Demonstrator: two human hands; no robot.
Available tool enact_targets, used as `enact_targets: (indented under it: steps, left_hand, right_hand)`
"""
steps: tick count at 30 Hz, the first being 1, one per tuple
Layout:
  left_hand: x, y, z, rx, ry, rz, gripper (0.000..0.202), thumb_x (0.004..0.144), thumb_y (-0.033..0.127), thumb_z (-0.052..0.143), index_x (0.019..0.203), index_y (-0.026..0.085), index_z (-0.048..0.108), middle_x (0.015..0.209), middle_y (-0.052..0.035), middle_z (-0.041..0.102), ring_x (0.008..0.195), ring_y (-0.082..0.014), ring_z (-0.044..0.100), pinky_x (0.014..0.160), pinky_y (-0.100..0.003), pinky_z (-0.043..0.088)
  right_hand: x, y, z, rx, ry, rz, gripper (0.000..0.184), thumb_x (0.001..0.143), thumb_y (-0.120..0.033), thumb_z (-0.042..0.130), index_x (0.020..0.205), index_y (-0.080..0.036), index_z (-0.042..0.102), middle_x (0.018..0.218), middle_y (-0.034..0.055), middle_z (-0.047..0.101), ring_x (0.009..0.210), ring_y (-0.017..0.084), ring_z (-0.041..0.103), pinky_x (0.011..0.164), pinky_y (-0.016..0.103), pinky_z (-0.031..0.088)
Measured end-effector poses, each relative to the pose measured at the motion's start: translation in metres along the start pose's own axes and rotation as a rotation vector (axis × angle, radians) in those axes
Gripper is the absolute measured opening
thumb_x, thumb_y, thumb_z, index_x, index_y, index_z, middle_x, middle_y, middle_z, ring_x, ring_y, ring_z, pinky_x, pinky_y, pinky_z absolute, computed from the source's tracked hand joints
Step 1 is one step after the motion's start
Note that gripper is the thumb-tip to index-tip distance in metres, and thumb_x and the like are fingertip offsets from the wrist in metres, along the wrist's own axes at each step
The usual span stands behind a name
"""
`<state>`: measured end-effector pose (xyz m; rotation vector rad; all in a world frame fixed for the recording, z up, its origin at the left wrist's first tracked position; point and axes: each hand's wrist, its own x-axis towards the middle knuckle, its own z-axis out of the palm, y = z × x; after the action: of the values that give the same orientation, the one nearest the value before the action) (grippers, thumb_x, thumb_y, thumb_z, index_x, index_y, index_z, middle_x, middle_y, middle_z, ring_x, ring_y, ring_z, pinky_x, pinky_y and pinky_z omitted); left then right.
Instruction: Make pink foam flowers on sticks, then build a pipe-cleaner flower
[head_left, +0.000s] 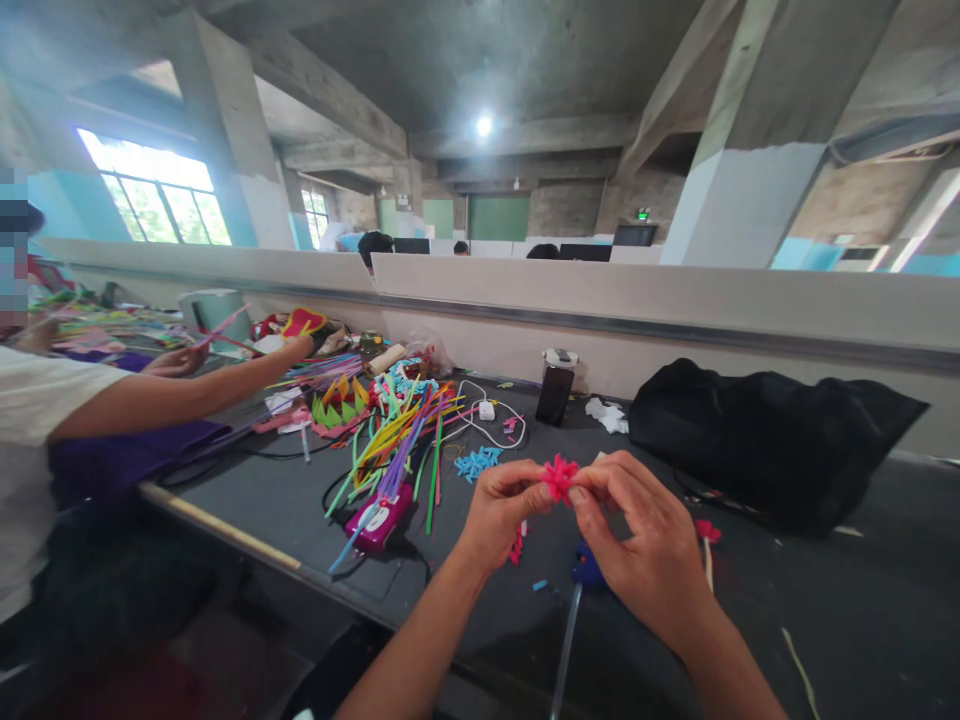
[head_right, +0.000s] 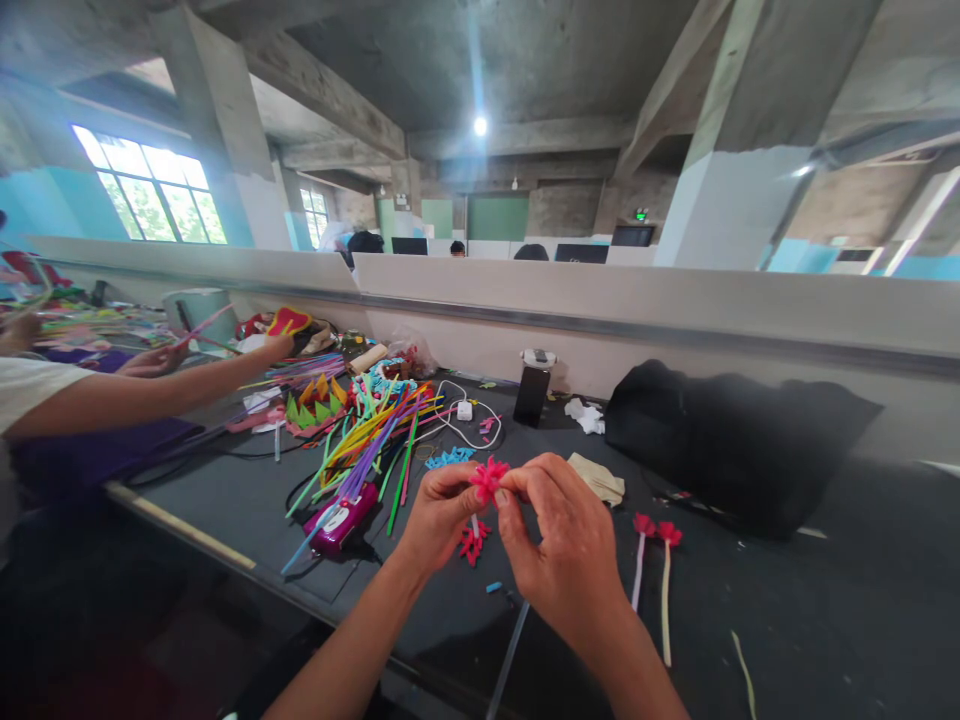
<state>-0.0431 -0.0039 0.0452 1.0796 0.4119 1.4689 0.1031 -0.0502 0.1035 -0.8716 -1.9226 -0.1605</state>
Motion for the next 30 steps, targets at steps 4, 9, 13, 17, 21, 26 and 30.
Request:
enact_targets:
  steps: [4, 9, 13, 17, 21, 26, 30]
  left_hand:
    - [0.001, 0.003, -0.003, 0.037, 0.004, 0.013, 0.021, 0.058, 0.033, 0.089, 0.072, 0.021, 0.079, 0.065, 0.0002, 0.064, 0.059, -0.0094, 0.052, 0.056, -0.022, 0.04]
    - [0.002, 0.008, -0.006, 0.049, 0.019, 0.045, 0.021, 0.059, 0.034, 0.088, 0.072, 0.021, 0.078, 0.062, 0.0003, 0.063, 0.059, -0.0096, 0.052, 0.059, -0.023, 0.042]
    - [0.001, 0.009, -0.006, 0.031, 0.031, 0.039, 0.024, 0.057, 0.036, 0.089, 0.072, 0.02, 0.078, 0.062, 0.0, 0.064, 0.057, -0.0096, 0.053, 0.057, -0.023, 0.042]
    - [0.001, 0.01, -0.005, -0.021, 0.059, -0.002, 0.025, 0.055, 0.034, 0.09, 0.072, 0.02, 0.078, 0.064, -0.0003, 0.065, 0.058, -0.0097, 0.053, 0.055, -0.022, 0.041]
    - [0.001, 0.01, -0.006, 0.012, 0.014, -0.005, 0.025, 0.056, 0.037, 0.09, 0.068, 0.019, 0.078, 0.062, -0.0008, 0.063, 0.058, -0.0096, 0.052, 0.055, -0.022, 0.041]
    - [0.001, 0.011, -0.008, 0.049, -0.052, 0.021, 0.024, 0.058, 0.038, 0.088, 0.072, 0.021, 0.079, 0.063, -0.001, 0.063, 0.056, -0.0098, 0.052, 0.054, -0.022, 0.041]
    - [0.0, 0.013, -0.009, 0.062, -0.074, 0.035, 0.023, 0.059, 0.039, 0.088, 0.073, 0.022, 0.079, 0.063, -0.0011, 0.063, 0.056, -0.0098, 0.052, 0.053, -0.022, 0.04]
  right_hand:
    - [0.0, -0.001, 0.001, 0.005, 0.007, 0.001, 0.009, 0.091, -0.016, 0.054, 0.084, -0.019, 0.06, 0.076, 0.0014, 0.058, 0.07, 0.014, 0.055, 0.064, 0.028, 0.044]
    - [-0.003, -0.002, -0.001, -0.028, 0.084, 0.001, 0.006, 0.09, -0.02, 0.062, 0.096, -0.021, 0.064, 0.08, 0.0008, 0.061, 0.072, 0.013, 0.057, 0.067, 0.026, 0.047]
    - [-0.003, -0.003, -0.005, -0.018, 0.101, -0.016, 0.017, 0.089, -0.019, 0.063, 0.106, -0.022, 0.063, 0.08, 0.0002, 0.06, 0.068, 0.012, 0.057, 0.064, 0.024, 0.049]
    - [-0.003, -0.005, -0.005, 0.031, 0.062, -0.028, 0.017, 0.088, -0.018, 0.062, 0.105, -0.023, 0.064, 0.088, 0.002, 0.063, 0.072, 0.013, 0.06, 0.065, 0.026, 0.052]
    - [-0.003, -0.004, -0.003, 0.02, 0.063, -0.015, 0.017, 0.088, -0.02, 0.062, 0.105, -0.023, 0.065, 0.09, 0.0029, 0.065, 0.071, 0.014, 0.062, 0.066, 0.028, 0.054]
    - [-0.003, -0.003, -0.004, 0.023, 0.051, -0.016, 0.01, 0.088, -0.02, 0.061, 0.095, -0.023, 0.068, 0.087, 0.0031, 0.066, 0.073, 0.015, 0.064, 0.068, 0.028, 0.055]
    - [-0.003, -0.006, -0.005, 0.045, 0.043, -0.011, 0.008, 0.088, -0.019, 0.061, 0.09, -0.022, 0.069, 0.084, 0.0023, 0.065, 0.071, 0.014, 0.063, 0.067, 0.027, 0.054]
